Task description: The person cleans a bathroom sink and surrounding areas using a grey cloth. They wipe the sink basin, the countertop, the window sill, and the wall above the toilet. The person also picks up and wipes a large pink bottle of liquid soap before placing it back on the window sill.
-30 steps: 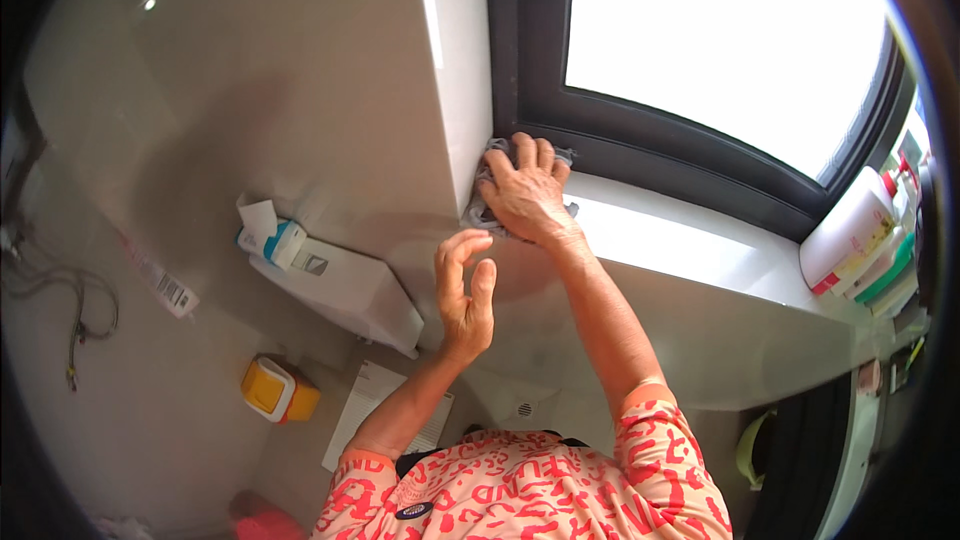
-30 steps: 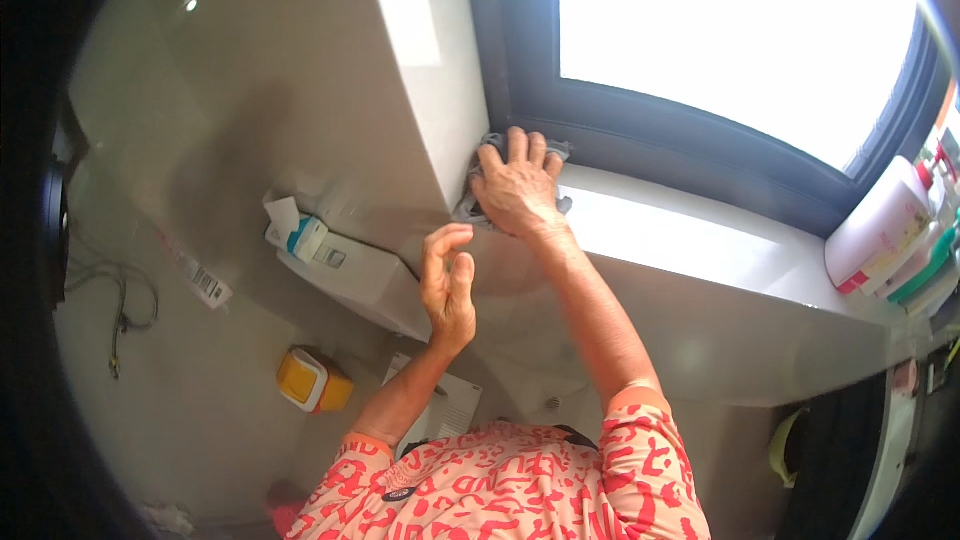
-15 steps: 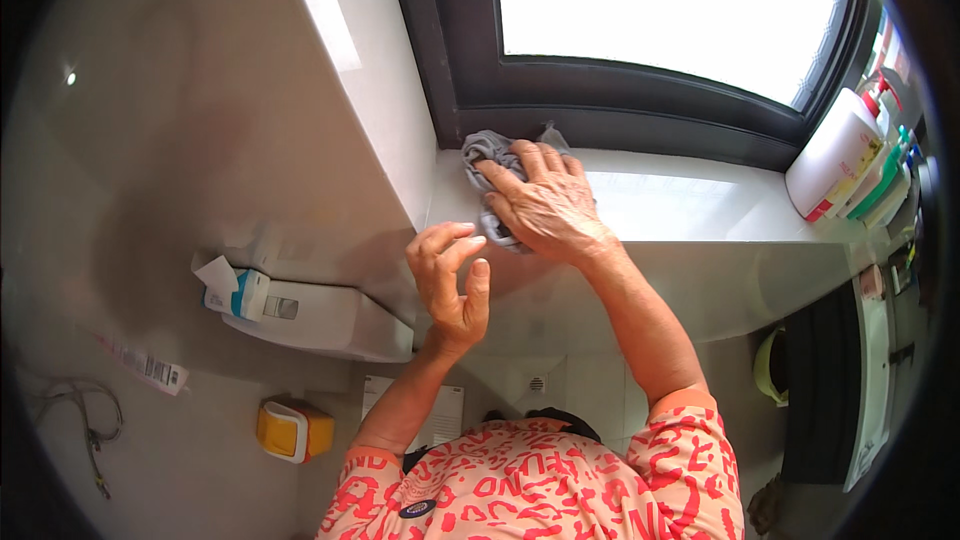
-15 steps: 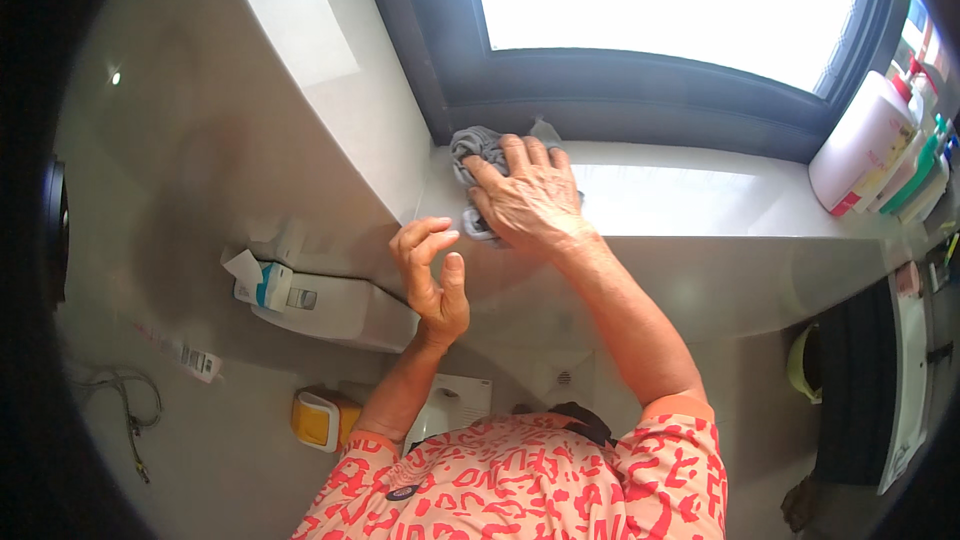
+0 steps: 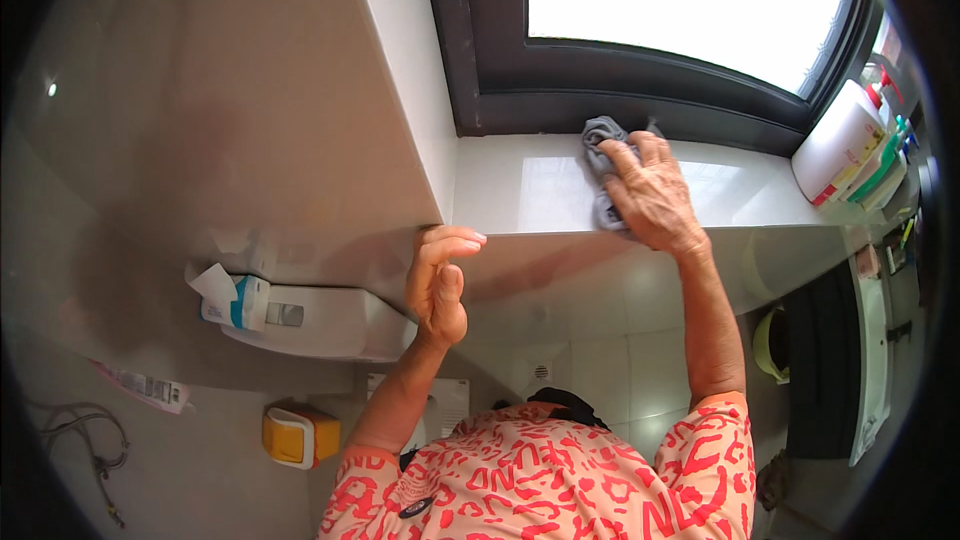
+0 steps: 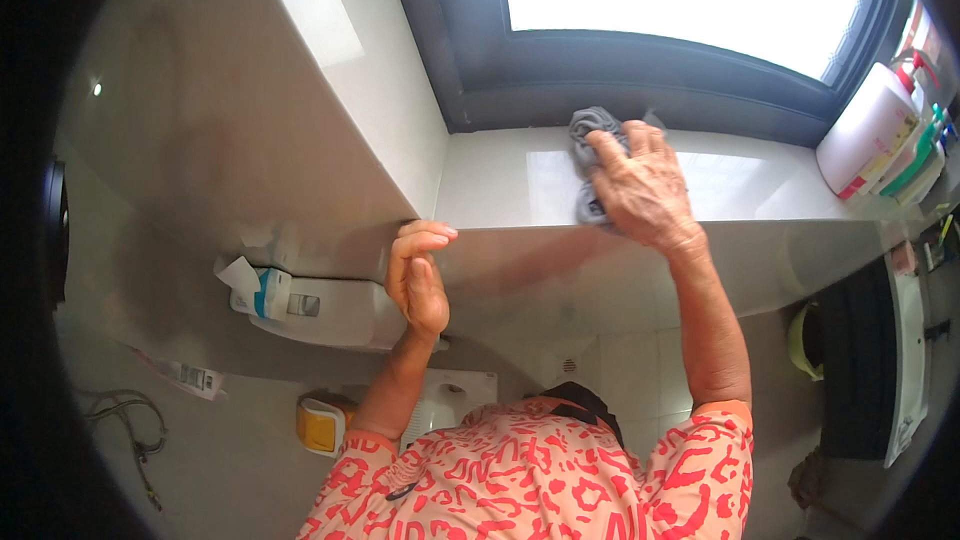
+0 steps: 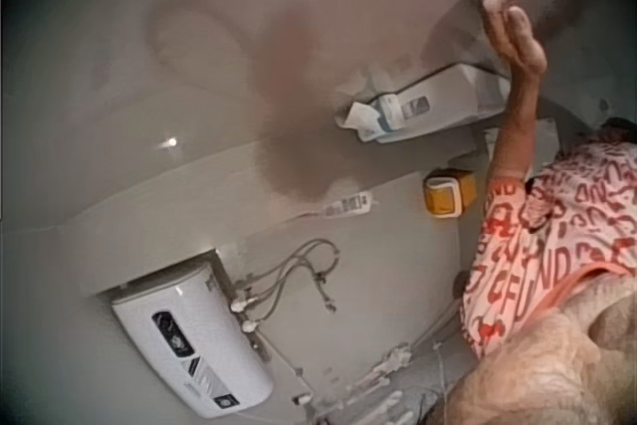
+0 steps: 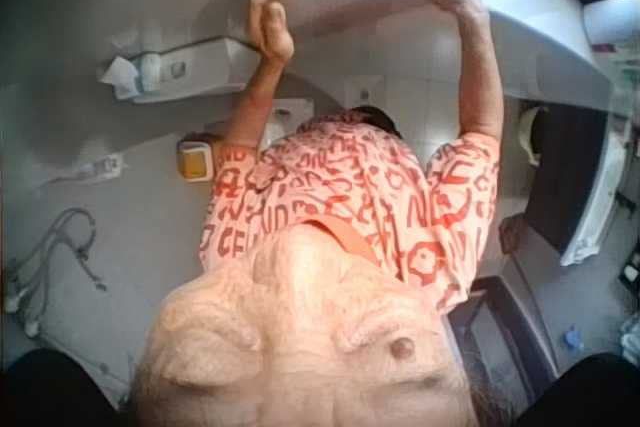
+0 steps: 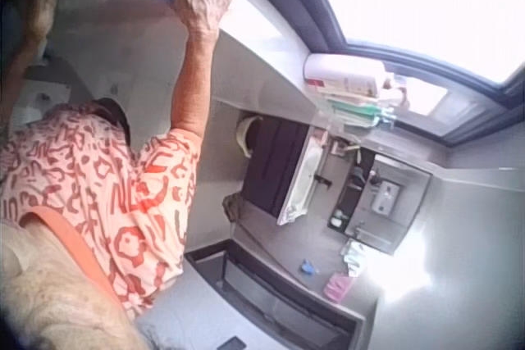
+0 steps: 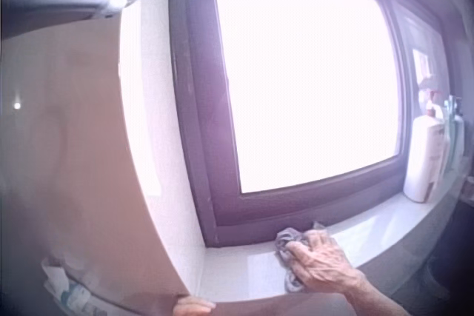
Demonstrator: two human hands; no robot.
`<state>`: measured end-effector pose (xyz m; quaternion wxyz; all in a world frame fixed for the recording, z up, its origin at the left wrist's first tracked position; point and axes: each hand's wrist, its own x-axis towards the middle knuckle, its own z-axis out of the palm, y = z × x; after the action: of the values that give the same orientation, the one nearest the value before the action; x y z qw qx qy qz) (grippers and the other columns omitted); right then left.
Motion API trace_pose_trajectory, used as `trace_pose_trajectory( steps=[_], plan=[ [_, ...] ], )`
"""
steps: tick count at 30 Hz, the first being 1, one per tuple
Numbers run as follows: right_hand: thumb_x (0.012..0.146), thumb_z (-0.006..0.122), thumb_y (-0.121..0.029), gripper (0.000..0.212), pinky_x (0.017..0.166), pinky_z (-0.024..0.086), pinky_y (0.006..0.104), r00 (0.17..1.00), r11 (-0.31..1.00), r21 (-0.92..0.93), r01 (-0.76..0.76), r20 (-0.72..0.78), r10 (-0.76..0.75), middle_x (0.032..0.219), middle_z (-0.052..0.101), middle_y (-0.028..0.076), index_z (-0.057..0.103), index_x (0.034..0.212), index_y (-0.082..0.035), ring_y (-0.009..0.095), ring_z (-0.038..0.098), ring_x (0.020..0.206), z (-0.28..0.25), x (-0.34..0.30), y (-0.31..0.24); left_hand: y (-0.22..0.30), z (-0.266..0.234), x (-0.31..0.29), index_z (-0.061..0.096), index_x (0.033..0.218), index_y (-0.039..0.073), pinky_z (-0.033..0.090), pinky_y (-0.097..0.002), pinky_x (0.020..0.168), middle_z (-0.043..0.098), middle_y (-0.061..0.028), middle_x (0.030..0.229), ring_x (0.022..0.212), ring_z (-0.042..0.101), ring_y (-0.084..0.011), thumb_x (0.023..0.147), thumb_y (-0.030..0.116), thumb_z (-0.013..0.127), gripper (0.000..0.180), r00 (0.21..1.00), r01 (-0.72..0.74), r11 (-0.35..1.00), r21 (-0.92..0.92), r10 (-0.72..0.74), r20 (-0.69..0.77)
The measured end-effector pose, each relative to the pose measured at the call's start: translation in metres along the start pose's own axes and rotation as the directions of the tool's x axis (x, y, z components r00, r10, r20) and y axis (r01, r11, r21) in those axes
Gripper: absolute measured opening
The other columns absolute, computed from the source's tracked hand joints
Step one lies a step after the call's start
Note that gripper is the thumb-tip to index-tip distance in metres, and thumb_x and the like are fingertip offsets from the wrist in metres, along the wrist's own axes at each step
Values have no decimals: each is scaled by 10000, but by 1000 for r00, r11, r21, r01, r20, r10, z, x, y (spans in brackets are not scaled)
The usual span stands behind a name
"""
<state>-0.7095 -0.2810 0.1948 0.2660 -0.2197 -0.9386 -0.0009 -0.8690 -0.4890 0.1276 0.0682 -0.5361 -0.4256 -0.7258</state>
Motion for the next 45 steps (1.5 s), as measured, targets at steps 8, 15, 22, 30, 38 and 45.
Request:
trace_pose_trajectory(
  steps=[8, 15, 22, 30, 38, 45],
  plan=[
    [765, 598, -240, 246, 775, 410, 419, 878, 921, 59, 386, -331, -347, 918, 504, 119, 556, 961, -96, 280, 518, 885, 42, -2, -119, 3, 6, 1, 536, 1044, -25, 383, -343, 874, 565, -178, 1048, 979, 514, -227, 958, 304, 414, 361, 991, 38, 983, -177, -60, -123],
    [757, 641, -284, 366, 822, 413, 382, 755, 894, -201, 400, -481, -446, 1018, 523, 91, 550, 1085, -150, 240, 511, 947, 58, -16, -89, 5, 10, 2, 550, 1004, -26, 397, -370, 888, 563, -179, 1025, 958, 520, -249, 910, 282, 493, 326, 986, -58, 993, 103, 73, -153],
    [685, 716, -329, 465, 815, 417, 375, 831, 935, -148, 322, -428, -354, 1021, 517, 73, 538, 1082, -164, 225, 517, 948, 27, -38, -36, 17, 33, 10, 556, 923, 12, 381, -367, 852, 558, -140, 987, 933, 487, -235, 866, 170, 500, 178, 976, -213, 928, 306, 214, 31],
    [823, 632, -330, 393, 921, 395, 421, 969, 994, -35, 104, -224, -109, 1146, 530, 102, 541, 1168, -163, 292, 511, 1065, -17, -70, 48, 21, 87, 15, 576, 836, 36, 400, -369, 779, 589, -108, 901, 869, 481, -254, 859, 127, 539, 101, 980, -201, 927, 318, 193, 58],
    [930, 496, -368, 351, 963, 357, 410, 982, 986, -63, -157, -113, 150, 1186, 528, 86, 543, 1206, -156, 283, 484, 1119, -53, -93, 134, 12, 131, 30, 570, 820, -2, 418, -339, 766, 590, -124, 920, 873, 507, -226, 843, 11, 542, 39, 978, -198, 923, 330, 166, 123],
    [922, 490, -357, 356, 891, 424, 431, 960, 939, -203, -277, -103, 260, 1092, 535, 119, 541, 1203, -144, 316, 530, 1013, -65, -78, 204, 7, 150, 52, 632, 829, 71, 415, -361, 824, 610, -53, 928, 900, 526, -247, 743, 46, 679, 101, 987, -122, 668, 734, 5, 159]
  ],
)
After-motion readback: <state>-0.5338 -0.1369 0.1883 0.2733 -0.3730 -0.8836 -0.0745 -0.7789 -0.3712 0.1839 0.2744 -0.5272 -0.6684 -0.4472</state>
